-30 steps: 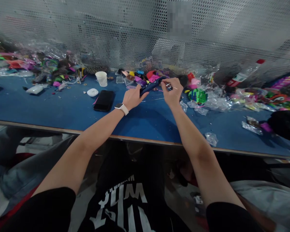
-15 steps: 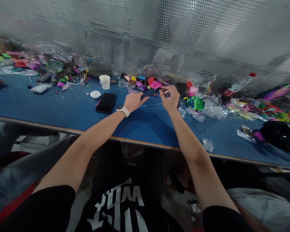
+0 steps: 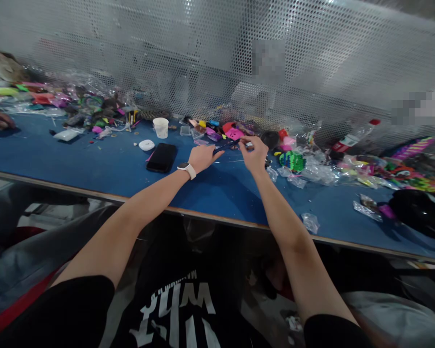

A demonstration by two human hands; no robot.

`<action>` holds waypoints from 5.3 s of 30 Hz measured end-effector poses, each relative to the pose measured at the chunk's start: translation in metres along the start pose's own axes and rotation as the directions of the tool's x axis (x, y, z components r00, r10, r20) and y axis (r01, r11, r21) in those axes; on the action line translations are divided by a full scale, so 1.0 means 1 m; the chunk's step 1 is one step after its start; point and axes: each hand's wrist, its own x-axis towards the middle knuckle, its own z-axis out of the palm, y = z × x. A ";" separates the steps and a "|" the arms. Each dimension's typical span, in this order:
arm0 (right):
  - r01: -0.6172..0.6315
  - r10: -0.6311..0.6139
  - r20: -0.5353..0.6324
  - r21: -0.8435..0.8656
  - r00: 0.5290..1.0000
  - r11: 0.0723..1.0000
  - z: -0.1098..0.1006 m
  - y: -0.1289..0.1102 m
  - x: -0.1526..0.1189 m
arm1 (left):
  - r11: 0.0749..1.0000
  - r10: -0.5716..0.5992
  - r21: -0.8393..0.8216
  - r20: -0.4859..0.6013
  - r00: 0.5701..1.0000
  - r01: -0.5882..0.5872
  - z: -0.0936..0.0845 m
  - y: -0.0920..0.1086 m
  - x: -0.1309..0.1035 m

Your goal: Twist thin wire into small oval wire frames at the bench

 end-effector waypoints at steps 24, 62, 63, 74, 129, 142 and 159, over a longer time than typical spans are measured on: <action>0.057 -0.068 -0.099 -0.103 0.993 0.993 -0.008 -0.004 0.005 | 1.000 0.003 0.028 0.025 1.000 -0.004 -0.002 -0.008 0.003; 0.032 -0.032 -0.329 -0.008 0.944 0.999 -0.030 0.021 0.023 | 0.975 -0.071 -0.218 -0.097 0.993 0.048 -0.017 -0.017 0.006; 0.016 -0.009 -0.324 0.017 0.946 1.000 -0.033 0.024 0.024 | 0.973 -0.084 -0.223 -0.116 0.990 0.057 -0.020 -0.019 0.007; -0.024 0.011 -0.157 -0.081 0.988 0.996 -0.014 0.033 0.008 | 0.949 -0.306 -0.036 -0.325 0.895 0.312 -0.077 -0.070 0.004; -0.444 0.249 0.379 0.619 0.891 0.648 0.030 -0.022 -0.009 | 0.729 0.335 -0.573 -0.181 0.925 -0.376 0.034 -0.025 0.015; -0.558 0.460 0.342 0.659 0.819 0.504 0.047 -0.013 -0.012 | 0.349 -0.156 -0.926 -0.211 0.965 -0.146 0.038 -0.028 0.027; -0.447 0.260 0.388 0.538 0.884 0.715 0.039 -0.032 -0.015 | 0.704 0.170 -0.618 -0.329 0.929 -0.348 0.024 -0.025 0.010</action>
